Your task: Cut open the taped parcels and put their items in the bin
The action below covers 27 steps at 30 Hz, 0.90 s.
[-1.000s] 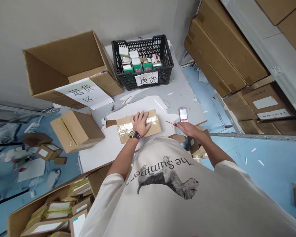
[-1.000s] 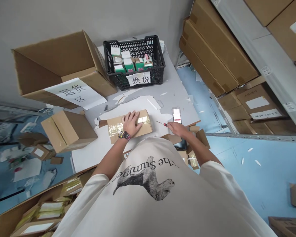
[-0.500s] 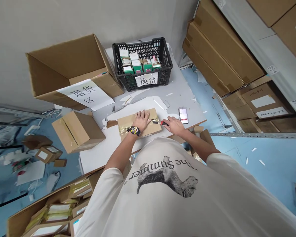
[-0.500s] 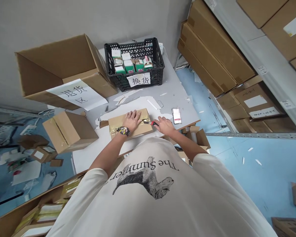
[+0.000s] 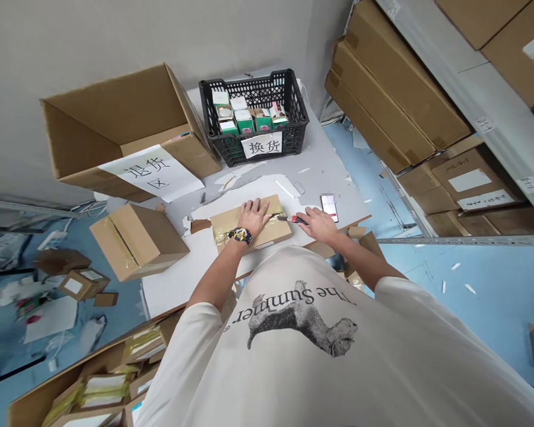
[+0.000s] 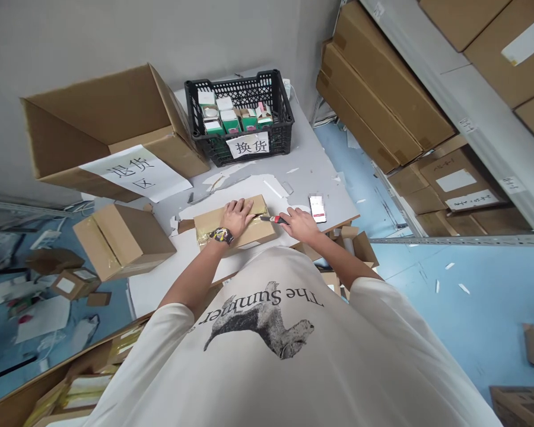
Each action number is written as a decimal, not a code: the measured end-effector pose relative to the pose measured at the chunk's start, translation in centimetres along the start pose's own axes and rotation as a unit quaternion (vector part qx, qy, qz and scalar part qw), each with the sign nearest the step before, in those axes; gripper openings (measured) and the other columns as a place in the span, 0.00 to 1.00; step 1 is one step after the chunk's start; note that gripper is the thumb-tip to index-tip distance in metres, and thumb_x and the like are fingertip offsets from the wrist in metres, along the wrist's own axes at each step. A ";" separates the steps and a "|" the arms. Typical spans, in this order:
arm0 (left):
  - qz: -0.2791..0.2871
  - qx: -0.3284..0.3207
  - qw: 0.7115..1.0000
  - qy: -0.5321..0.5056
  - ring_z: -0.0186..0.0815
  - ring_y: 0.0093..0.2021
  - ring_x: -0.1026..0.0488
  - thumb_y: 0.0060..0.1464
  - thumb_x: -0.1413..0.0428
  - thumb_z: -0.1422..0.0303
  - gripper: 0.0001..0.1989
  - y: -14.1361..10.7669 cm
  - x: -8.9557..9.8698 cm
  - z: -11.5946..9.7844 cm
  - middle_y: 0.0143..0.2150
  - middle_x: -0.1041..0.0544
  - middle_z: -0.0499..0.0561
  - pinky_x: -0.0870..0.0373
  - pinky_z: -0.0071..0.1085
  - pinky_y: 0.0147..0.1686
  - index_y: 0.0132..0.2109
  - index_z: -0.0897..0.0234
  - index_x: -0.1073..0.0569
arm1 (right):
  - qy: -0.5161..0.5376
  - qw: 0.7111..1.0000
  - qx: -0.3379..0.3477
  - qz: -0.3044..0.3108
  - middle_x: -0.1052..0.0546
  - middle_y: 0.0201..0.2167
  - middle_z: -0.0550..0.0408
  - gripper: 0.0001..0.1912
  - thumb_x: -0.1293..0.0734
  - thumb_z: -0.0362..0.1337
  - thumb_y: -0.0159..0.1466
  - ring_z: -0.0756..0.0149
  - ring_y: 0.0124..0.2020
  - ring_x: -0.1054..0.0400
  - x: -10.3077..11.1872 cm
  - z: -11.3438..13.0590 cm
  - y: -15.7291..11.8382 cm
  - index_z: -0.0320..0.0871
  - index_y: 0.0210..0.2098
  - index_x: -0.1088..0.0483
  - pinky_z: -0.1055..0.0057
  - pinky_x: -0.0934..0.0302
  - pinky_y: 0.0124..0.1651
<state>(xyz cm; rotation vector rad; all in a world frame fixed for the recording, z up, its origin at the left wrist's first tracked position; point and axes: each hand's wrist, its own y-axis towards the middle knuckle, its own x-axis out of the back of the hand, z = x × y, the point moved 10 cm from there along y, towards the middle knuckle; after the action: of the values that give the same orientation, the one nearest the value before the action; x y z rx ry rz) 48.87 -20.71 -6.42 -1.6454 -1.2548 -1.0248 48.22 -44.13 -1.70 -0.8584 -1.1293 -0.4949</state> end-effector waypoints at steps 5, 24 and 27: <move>0.002 0.000 1.000 -0.008 0.68 0.75 0.34 0.80 0.50 0.52 0.34 0.0 0.2 -0.1 0.81 0.29 0.69 0.44 0.65 0.79 0.83 0.58 0.26 | -0.010 1.000 -0.024 0.015 0.23 0.68 0.33 0.28 0.43 0.49 0.87 0.40 0.63 0.29 -0.5 -0.3 2.0 0.45 0.76 0.26 0.57 0.36 0.55; -0.032 0.013 0.999 -0.034 0.64 0.80 0.34 0.78 0.44 0.51 0.33 -1.3 -0.3 -0.4 0.83 0.29 0.67 0.47 0.63 0.83 0.81 0.58 0.23 | 0.003 0.994 -0.102 -0.034 0.25 0.71 0.31 0.30 0.41 0.48 0.87 0.37 0.64 0.31 0.9 -6.3 5.4 0.42 0.81 0.32 0.56 0.36 0.60; -0.044 0.025 0.996 -0.071 0.64 0.82 0.35 0.75 0.38 0.50 0.33 -1.5 -0.3 0.0 0.85 0.30 0.66 0.51 0.67 0.85 0.80 0.56 0.23 | 0.131 0.978 -0.126 -0.104 0.19 0.63 0.34 0.24 0.37 0.47 0.84 0.40 0.59 0.26 0.5 -7.2 4.5 0.42 0.70 0.22 0.56 0.31 0.56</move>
<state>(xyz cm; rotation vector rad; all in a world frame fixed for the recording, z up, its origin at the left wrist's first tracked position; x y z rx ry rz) 47.32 -20.52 -6.56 -1.6605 -1.4471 -0.9346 55.80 -47.17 -4.03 -0.8668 -0.9268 -0.9133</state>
